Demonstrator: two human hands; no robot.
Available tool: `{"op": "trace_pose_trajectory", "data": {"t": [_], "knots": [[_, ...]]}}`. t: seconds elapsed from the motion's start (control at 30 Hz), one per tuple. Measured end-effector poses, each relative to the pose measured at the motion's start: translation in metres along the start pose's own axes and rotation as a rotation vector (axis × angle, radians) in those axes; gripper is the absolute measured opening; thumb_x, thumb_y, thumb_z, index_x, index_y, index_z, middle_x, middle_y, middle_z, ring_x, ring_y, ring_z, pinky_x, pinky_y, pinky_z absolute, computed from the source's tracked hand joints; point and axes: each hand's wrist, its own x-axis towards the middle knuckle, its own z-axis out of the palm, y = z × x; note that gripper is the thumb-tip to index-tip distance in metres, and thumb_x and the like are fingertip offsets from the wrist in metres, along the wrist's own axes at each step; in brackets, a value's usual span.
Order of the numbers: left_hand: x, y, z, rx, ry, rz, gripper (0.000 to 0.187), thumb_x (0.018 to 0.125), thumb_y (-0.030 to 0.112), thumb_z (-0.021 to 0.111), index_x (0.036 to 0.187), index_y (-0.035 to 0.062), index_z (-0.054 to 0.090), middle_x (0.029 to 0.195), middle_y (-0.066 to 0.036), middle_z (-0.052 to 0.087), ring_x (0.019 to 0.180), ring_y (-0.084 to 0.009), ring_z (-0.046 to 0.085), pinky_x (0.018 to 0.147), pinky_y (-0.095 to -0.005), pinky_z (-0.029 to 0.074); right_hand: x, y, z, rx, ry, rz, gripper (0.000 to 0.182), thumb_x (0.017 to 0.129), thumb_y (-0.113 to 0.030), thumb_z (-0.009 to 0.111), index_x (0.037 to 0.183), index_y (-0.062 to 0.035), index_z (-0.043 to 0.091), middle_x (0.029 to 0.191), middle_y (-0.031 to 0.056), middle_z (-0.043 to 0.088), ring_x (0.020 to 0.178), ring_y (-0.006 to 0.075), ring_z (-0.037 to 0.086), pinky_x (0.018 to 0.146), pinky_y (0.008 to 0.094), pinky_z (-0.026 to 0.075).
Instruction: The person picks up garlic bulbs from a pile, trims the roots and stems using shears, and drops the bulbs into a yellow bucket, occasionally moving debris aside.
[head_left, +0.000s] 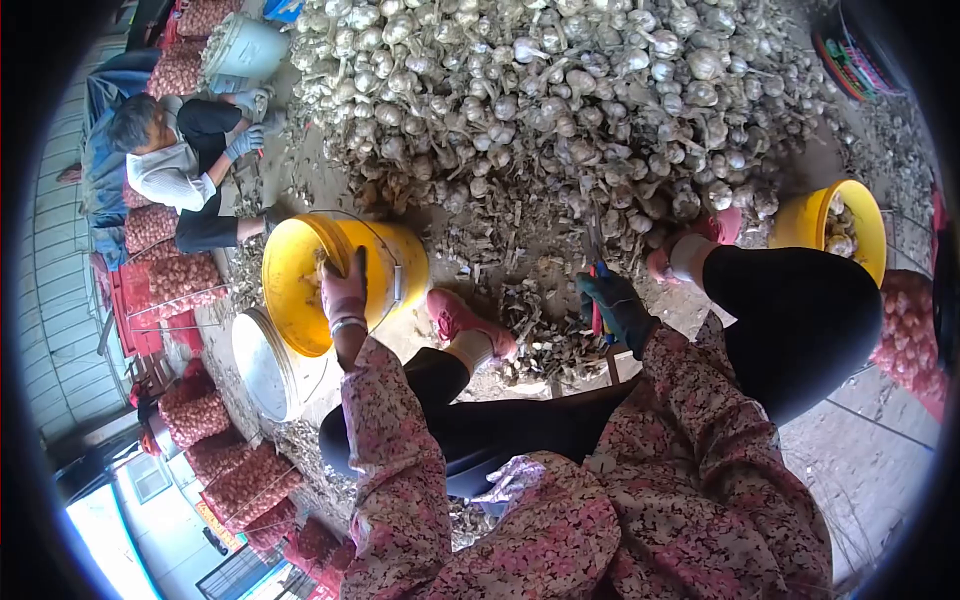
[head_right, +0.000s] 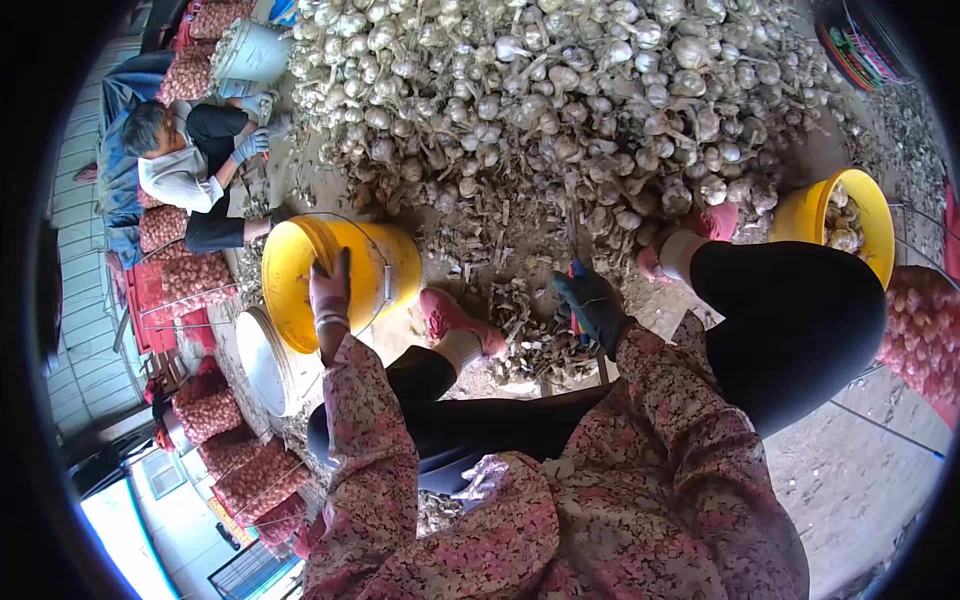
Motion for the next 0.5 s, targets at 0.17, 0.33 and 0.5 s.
{"op": "trace_pose_trajectory", "data": {"t": [0.17, 0.33, 0.5], "knots": [[0.017, -0.030, 0.020, -0.088, 0.044, -0.175, 0.048, 0.078, 0.044, 0.066, 0.102, 0.0019, 0.067, 0.093, -0.021, 0.067, 0.091, -0.0342, 0.065, 0.081, -0.0416, 0.049, -0.004, -0.004, -0.017, 0.129, -0.019, 0.074, 0.041, 0.078, -0.038, 0.073, 0.102, -0.0086, 0.058, 0.077, 0.0015, 0.057, 0.064, 0.0147, 0.057, 0.060, 0.0312, 0.050], [-0.042, -0.005, -0.007, -0.129, 0.049, -0.118, 0.035, 0.081, 0.036, 0.066, 0.095, 0.0045, 0.069, 0.083, -0.018, 0.068, 0.078, -0.0308, 0.066, 0.072, -0.0394, 0.049, -0.019, -0.014, -0.006, 0.203, -0.029, 0.108, 0.040, 0.079, -0.039, 0.071, 0.100, -0.0076, 0.057, 0.077, 0.0043, 0.058, 0.068, 0.0190, 0.060, 0.063, 0.0353, 0.053], [-0.090, -0.034, -0.021, -0.066, -0.155, 0.065, 0.030, 0.079, 0.034, 0.066, 0.087, 0.0055, 0.070, 0.064, -0.013, 0.065, 0.062, -0.0272, 0.065, 0.064, -0.0380, 0.049, -0.009, -0.006, -0.018, -0.142, -0.045, -0.054, 0.039, 0.085, -0.040, 0.066, 0.101, -0.0060, 0.055, 0.082, 0.0031, 0.059, 0.066, 0.0135, 0.057, 0.061, 0.0309, 0.051]]}}
